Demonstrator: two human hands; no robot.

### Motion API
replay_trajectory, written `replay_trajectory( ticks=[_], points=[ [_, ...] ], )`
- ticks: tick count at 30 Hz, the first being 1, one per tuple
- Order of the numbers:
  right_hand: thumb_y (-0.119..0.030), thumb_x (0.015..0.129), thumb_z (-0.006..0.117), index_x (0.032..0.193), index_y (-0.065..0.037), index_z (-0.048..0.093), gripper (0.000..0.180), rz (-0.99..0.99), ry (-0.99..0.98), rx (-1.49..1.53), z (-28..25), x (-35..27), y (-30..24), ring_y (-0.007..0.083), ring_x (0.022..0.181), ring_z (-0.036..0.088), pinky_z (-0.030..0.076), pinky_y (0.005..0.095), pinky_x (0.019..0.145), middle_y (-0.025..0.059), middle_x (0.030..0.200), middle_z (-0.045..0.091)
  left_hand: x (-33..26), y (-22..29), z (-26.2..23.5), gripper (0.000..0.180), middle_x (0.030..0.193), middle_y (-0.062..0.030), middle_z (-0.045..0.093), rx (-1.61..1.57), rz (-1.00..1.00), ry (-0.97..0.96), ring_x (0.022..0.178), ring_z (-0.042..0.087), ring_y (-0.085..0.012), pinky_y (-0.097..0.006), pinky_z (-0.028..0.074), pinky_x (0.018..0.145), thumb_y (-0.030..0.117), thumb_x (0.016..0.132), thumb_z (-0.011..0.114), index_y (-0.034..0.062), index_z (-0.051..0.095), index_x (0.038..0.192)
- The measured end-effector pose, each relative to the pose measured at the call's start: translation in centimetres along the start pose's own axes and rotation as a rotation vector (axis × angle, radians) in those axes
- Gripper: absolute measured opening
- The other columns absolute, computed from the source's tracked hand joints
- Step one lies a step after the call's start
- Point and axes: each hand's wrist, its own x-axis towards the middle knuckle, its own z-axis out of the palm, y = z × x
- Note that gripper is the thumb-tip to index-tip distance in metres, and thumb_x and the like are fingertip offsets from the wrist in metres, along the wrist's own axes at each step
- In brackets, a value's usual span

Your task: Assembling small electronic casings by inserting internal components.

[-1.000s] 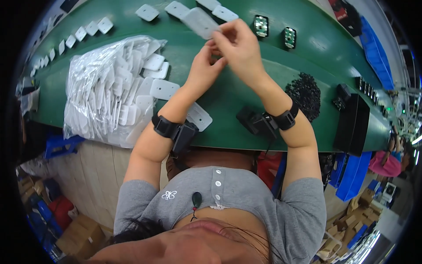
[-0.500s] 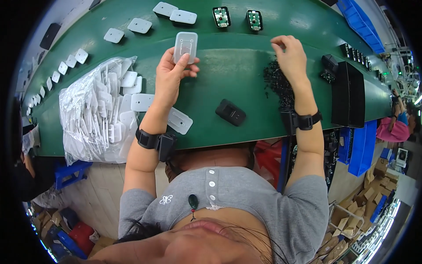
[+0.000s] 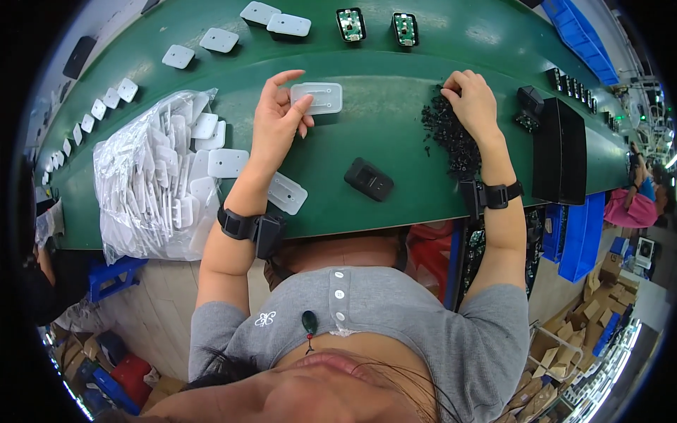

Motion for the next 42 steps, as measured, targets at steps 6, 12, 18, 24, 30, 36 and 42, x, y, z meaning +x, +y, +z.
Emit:
replay_trajectory(
  ticks=[6, 12, 18, 24, 30, 36, 42],
  points=[
    [-0.011, 0.079, 0.070, 0.084, -0.006, 0.060, 0.012, -0.055, 0.114, -0.047, -0.2, -0.1, -0.7, 0.0211, 0.077, 0.056, 0.047, 0.0332, 0.071, 0.0047, 0.080, 0.056, -0.2, 0.1, 0.3, 0.017, 0.083, -0.0030, 0.059, 0.015, -0.056, -0.047, 0.057, 0.053, -0.0061, -0.021, 0.041, 0.047, 0.004, 0.092, 0.056, 0.0065, 0.063, 0.107],
    [0.002, 0.088, 0.059, 0.092, 0.002, 0.054, 0.006, 0.049, -0.234, 0.548, -1.5, 0.0, -5.0, 0.0120, 0.070, 0.057, 0.047, 0.0254, 0.066, 0.0067, 0.079, 0.059, -0.4, -0.9, 0.0, 0.017, 0.088, -0.0015, 0.062, 0.172, 0.064, -0.065, 0.061, 0.052, -0.0038, -0.018, 0.039, 0.048, 0.009, 0.096, 0.053, 0.0059, 0.066, 0.107],
    [0.001, 0.088, 0.059, 0.104, -0.001, 0.061, 0.015, 0.035, -0.247, 0.673, -0.5, 0.8, -8.5, 0.0075, 0.074, 0.055, 0.046, 0.0226, 0.067, 0.0012, 0.085, 0.060, -0.4, -0.7, 0.3, 0.017, 0.091, -0.0018, 0.063, 0.196, 0.120, -0.064, 0.061, 0.053, -0.0042, -0.017, 0.039, 0.048, 0.007, 0.094, 0.055, 0.0058, 0.066, 0.107],
    [-0.005, 0.090, 0.063, 0.095, 0.002, 0.056, 0.011, 0.046, -0.333, 1.312, 1.2, 1.2, -12.9, 0.0144, 0.077, 0.063, 0.052, 0.0251, 0.069, 0.0094, 0.086, 0.063, -0.7, -0.3, 0.5, 0.016, 0.091, -0.0029, 0.060, 0.236, 0.210, -0.016, 0.060, 0.056, -0.0061, -0.019, 0.043, 0.048, 0.004, 0.092, 0.058, 0.0039, 0.068, 0.104],
    [-0.010, 0.089, 0.067, 0.088, -0.001, 0.057, 0.013, 0.188, -0.343, 1.427, 2.6, 0.4, -14.9, 0.0105, 0.067, 0.059, 0.047, 0.0208, 0.058, 0.0062, 0.078, 0.062, -1.1, 0.5, 1.3, 0.015, 0.084, -0.0088, 0.058, 0.323, 0.342, 0.022, 0.057, 0.058, -0.0166, -0.028, 0.048, 0.051, -0.002, 0.085, 0.063, 0.0038, 0.067, 0.098],
    [-0.012, 0.090, 0.067, 0.090, -0.002, 0.059, 0.013, 0.195, -0.285, 1.385, 2.9, 0.0, -15.6, 0.0090, 0.068, 0.058, 0.045, 0.0197, 0.058, 0.0040, 0.079, 0.062, -1.2, 0.7, 1.1, 0.012, 0.083, -0.0087, 0.057, 0.380, 0.367, 0.009, 0.055, 0.058, -0.0166, -0.027, 0.048, 0.049, -0.002, 0.084, 0.064, 0.0020, 0.067, 0.095],
    [-0.011, 0.091, 0.065, 0.095, -0.001, 0.060, 0.013, 0.083, -0.265, 1.364, 2.4, -0.2, -15.2, 0.0081, 0.073, 0.059, 0.044, 0.0196, 0.060, 0.0021, 0.081, 0.061, -1.2, 0.7, 1.2, 0.010, 0.083, -0.0073, 0.057, 0.307, 0.313, 0.021, 0.054, 0.057, -0.0141, -0.026, 0.048, 0.048, -0.002, 0.086, 0.062, 0.0018, 0.067, 0.094]
  ],
)
